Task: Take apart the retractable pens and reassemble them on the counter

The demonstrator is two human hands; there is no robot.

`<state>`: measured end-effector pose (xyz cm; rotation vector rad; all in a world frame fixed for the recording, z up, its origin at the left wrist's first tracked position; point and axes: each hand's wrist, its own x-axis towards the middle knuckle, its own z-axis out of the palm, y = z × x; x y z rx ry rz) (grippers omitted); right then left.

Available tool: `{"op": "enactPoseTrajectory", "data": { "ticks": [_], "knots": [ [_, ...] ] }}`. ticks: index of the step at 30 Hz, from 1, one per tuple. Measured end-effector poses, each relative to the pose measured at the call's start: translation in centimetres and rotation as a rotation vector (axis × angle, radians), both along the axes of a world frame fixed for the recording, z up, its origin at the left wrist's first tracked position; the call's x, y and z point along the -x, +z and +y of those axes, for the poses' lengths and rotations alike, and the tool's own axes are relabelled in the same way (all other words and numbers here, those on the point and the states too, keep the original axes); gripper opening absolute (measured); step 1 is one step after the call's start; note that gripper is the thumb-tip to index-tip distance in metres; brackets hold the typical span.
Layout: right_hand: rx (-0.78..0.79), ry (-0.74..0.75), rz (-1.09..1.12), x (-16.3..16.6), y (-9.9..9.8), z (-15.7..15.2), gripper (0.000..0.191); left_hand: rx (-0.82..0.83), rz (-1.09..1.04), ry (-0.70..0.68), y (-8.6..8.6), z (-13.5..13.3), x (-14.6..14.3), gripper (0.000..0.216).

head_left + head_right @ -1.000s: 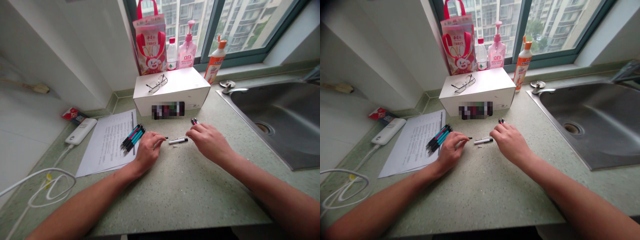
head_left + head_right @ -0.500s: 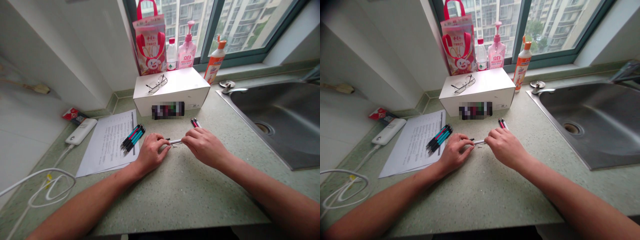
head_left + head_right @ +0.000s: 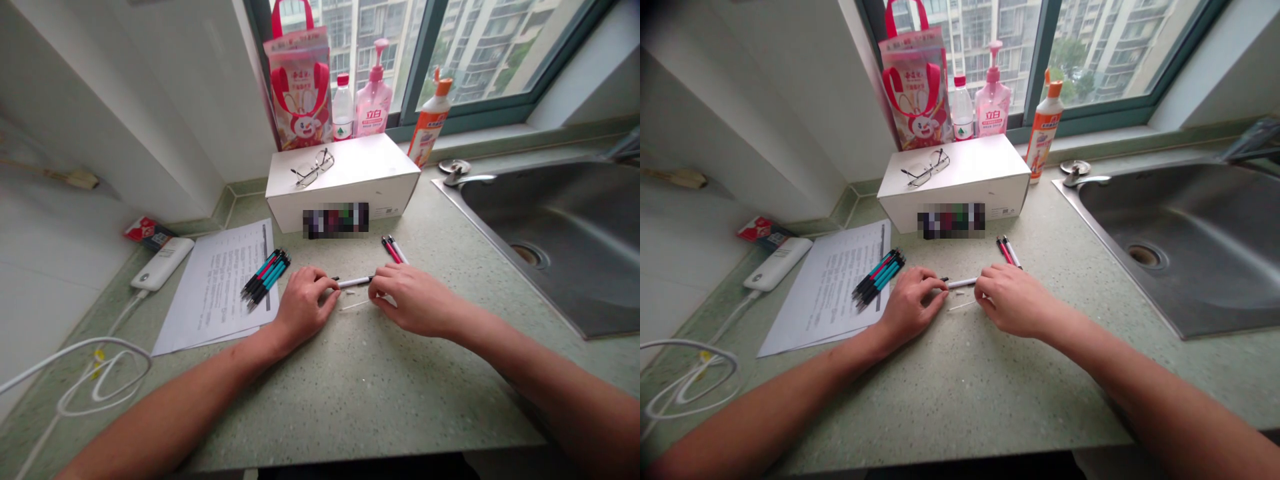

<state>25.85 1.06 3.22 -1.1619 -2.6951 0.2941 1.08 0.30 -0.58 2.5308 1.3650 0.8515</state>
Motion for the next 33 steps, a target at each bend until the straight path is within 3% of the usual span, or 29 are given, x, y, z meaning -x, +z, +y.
{"op": "enactPoseTrajectory", "data": {
  "ticks": [6, 16, 19, 23, 25, 33],
  "knots": [
    [0.025, 0.018, -0.04, 0.6, -0.5, -0.3, 0.011, 0.021, 0.073, -0.069, 0.1, -0.1, -0.1, 0.013],
    [-0.026, 0.012, -0.022, 0.5, -0.9, 0.1, 0.009, -0.051, -0.072, -0.029, 0.2, 0.0, 0.3, 0.017],
    [-0.047, -0.014, 0.048, 0.6, -1.0, -0.2, 0.004, -0.098, -0.136, -0.123, 0.2, 0.0, 0.4, 0.02],
    [-0.066, 0.006, 0.201, 1.3, -1.0, -1.0, 0.021, -0.135, -0.167, -0.353, 0.3, -0.2, 0.2, 0.02],
    [-0.071, 0.045, 0.225, 1.6, -1.1, -1.3, 0.019, -0.134, -0.177, -0.42, 0.3, -0.3, 0.0, 0.017],
    [-0.018, -0.067, 0.211, 1.8, -1.2, -1.1, 0.034, -0.11, -0.31, -0.289, 0.2, -0.3, 0.1, 0.01]
  ]
}}
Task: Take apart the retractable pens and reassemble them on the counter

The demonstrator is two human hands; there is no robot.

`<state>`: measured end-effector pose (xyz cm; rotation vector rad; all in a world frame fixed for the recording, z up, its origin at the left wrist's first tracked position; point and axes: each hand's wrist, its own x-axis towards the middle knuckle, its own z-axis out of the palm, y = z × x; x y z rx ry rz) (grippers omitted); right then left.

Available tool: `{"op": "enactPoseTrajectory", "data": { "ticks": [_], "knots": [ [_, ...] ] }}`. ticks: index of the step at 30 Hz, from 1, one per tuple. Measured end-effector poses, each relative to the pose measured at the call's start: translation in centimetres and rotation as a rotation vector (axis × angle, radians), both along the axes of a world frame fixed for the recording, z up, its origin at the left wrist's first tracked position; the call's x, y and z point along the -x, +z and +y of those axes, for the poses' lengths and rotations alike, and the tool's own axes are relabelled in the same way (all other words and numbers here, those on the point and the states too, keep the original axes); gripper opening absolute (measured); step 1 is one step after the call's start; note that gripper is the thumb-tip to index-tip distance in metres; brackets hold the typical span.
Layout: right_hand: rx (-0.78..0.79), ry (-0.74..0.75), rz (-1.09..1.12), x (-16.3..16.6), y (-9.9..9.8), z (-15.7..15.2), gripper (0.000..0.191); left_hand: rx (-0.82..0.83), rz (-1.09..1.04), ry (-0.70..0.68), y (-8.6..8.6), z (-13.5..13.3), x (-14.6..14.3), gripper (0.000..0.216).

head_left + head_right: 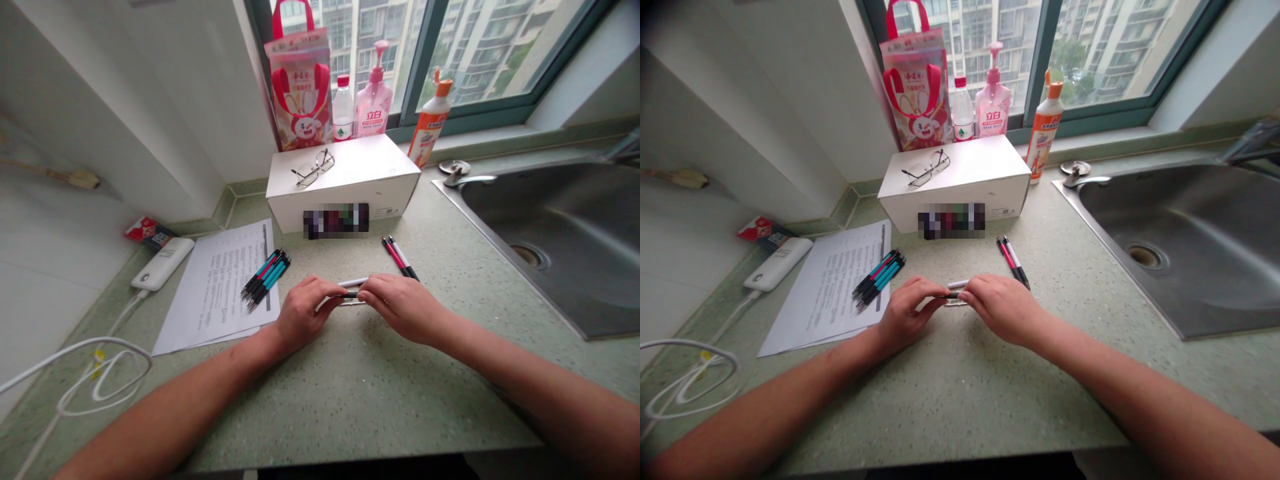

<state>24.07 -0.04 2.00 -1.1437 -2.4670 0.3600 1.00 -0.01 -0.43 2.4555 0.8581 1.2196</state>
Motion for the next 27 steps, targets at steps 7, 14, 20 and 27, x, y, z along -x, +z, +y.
{"op": "enactPoseTrajectory", "data": {
  "ticks": [7, 14, 20, 27],
  "knots": [
    [0.26, -0.049, 0.128, 0.3, -0.17, -0.01, 0.034, 0.044, -0.104, 0.061, 0.38, -0.04, 0.25, 0.008],
    [0.255, -0.107, 0.328, 0.59, -0.51, -0.36, 0.014, 0.045, -0.129, 0.053, 0.62, -0.09, 0.23, 0.004],
    [0.378, -0.088, 0.279, 0.58, -0.05, -0.37, 0.03, 0.032, -0.127, 0.048, 0.82, -0.05, 0.12, 0.004],
    [0.453, -0.05, 0.402, 0.67, 0.13, -0.38, 0.027, 0.024, -0.129, 0.042, 1.02, -0.12, 0.07, 0.004]
  ]
}}
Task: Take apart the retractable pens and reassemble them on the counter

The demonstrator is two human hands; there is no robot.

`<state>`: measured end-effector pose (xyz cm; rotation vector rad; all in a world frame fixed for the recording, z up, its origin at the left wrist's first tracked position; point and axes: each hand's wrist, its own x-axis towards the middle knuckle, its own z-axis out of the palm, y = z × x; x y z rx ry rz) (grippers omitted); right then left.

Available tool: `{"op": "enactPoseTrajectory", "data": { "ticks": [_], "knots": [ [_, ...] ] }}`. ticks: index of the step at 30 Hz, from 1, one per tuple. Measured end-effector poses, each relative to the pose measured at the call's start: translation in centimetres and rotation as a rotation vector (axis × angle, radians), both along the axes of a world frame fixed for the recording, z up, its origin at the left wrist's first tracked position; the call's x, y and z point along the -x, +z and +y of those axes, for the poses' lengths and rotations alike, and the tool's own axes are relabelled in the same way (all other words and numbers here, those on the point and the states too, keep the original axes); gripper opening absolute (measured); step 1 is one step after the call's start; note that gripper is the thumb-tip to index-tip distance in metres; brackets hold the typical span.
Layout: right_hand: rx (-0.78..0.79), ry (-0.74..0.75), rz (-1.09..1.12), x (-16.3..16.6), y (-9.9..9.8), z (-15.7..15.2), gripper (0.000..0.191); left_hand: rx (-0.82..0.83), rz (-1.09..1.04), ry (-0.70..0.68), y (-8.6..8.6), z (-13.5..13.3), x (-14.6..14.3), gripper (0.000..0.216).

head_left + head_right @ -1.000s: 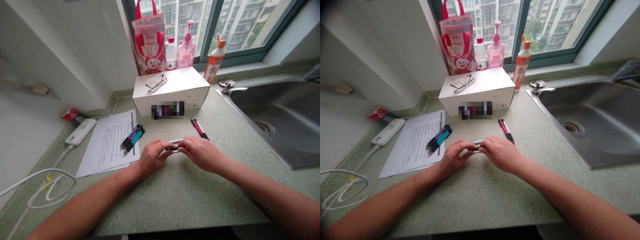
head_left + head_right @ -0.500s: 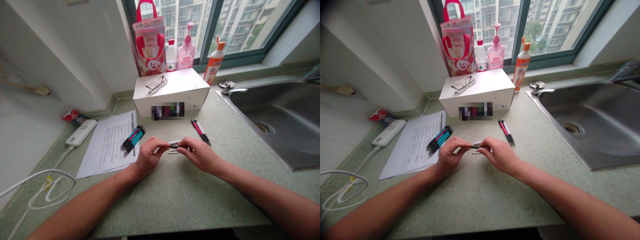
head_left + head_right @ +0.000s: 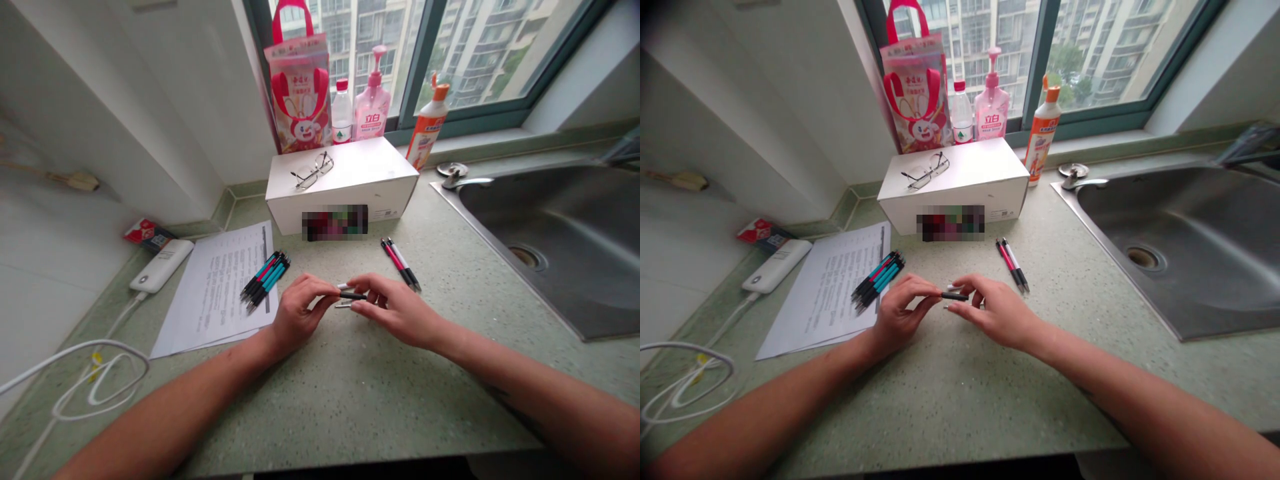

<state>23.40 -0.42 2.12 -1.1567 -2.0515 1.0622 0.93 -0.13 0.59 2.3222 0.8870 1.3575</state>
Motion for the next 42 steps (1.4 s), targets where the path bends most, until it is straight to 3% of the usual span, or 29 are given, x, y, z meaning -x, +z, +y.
{"op": "enactPoseTrajectory", "data": {
  "ticks": [5, 7, 10, 17, 24, 29, 31, 36, 42],
  "knots": [
    [0.021, -0.021, 0.055, 0.0, 0.0, 0.0, 0.024, -0.019, 0.009, -0.008, -0.2, 0.1, 0.0, 0.007],
    [0.06, -0.022, 0.1, 0.1, -0.1, 0.0, 0.036, -0.017, 0.007, -0.004, -0.2, 0.0, 0.0, 0.008],
    [0.15, 0.025, 0.109, 0.2, -0.2, 0.1, 0.028, -0.005, 0.011, -0.01, -0.2, 0.0, 0.0, 0.008],
    [-0.105, -0.084, 0.057, 0.1, 0.1, 0.0, 0.008, 0.022, 0.038, 0.044, -0.4, 0.0, 0.1, 0.007],
    [-0.163, 0.189, -0.224, 0.1, -0.3, -0.5, 0.007, 0.155, 0.326, 0.137, -1.0, 0.3, 0.1, 0.011],
    [-0.25, 0.249, -0.375, 0.0, -1.0, -0.6, 0.021, 0.209, 0.446, 0.123, -1.0, 0.3, -0.1, 0.011],
    [-0.274, 0.25, -0.407, 0.0, -1.2, -0.6, 0.023, 0.213, 0.454, 0.132, -1.0, 0.3, -0.1, 0.01],
    [-0.329, 0.237, -0.427, -0.1, -1.3, -0.5, 0.006, 0.215, 0.455, 0.177, -1.3, 0.4, -0.1, 0.007],
    [-0.358, 0.063, -0.348, -0.3, -1.3, 0.0, 0.005, 0.183, 0.314, 0.18, -1.3, 0.5, 0.2, 0.006]
  ]
}}
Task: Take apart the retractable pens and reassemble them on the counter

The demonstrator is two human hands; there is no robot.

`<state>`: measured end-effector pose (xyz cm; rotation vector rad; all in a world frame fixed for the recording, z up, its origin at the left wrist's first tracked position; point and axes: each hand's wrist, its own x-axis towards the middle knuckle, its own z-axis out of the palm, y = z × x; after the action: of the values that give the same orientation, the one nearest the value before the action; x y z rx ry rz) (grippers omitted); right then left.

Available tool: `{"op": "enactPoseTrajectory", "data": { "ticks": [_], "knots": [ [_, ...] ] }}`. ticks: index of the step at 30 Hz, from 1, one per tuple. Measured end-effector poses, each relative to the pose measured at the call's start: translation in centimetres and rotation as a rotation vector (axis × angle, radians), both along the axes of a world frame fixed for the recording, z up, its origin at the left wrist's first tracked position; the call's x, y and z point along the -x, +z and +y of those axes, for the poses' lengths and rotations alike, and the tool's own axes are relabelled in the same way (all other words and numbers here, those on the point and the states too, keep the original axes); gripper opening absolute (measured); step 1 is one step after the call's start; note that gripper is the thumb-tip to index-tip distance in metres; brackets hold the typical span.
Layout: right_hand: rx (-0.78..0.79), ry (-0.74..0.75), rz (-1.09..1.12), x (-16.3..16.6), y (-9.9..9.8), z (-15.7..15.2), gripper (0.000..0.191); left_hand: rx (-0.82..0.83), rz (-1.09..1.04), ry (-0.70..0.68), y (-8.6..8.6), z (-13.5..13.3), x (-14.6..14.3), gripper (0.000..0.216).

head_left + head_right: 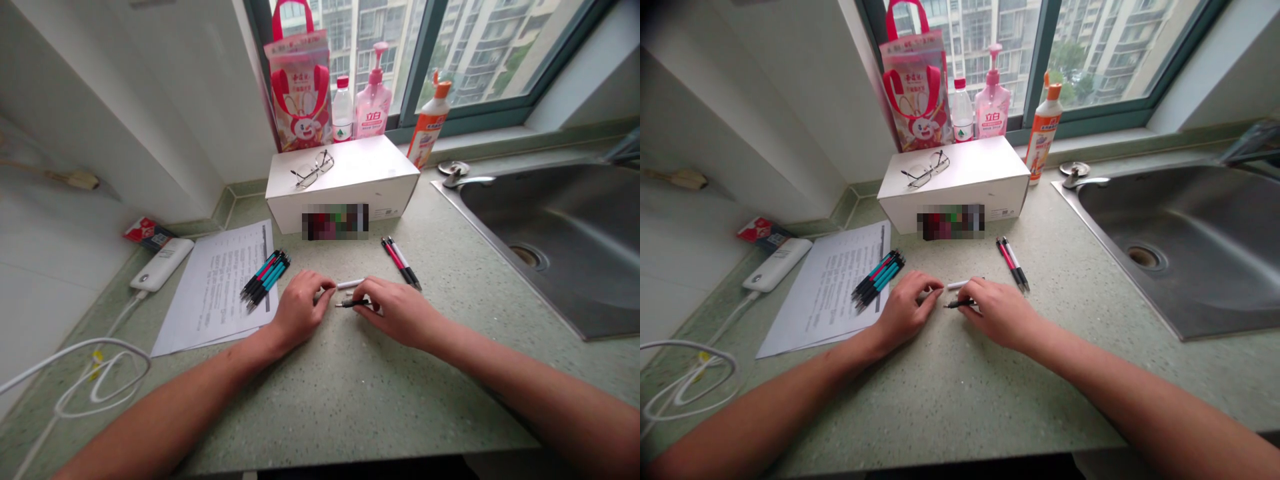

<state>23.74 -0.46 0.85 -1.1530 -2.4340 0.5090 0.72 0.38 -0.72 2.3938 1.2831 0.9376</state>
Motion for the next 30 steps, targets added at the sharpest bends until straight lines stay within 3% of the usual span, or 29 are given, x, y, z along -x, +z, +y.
{"op": "enactPoseTrajectory", "data": {
  "ticks": [6, 21, 30],
  "knots": [
    [-0.086, -0.119, 0.118, -0.1, 0.01, 0.15, 0.008, 0.0, -0.242, -0.127, 0.58, -0.41, -0.01, 0.005],
    [-0.143, -0.039, 0.209, 0.25, -0.08, -0.09, 0.008, 0.021, -0.284, -0.16, 0.5, -0.46, -0.08, 0.005],
    [-0.097, -0.041, 0.227, 0.26, -0.07, -0.14, 0.01, 0.003, -0.293, -0.182, 0.58, -0.46, -0.06, 0.005]
  ]
}}
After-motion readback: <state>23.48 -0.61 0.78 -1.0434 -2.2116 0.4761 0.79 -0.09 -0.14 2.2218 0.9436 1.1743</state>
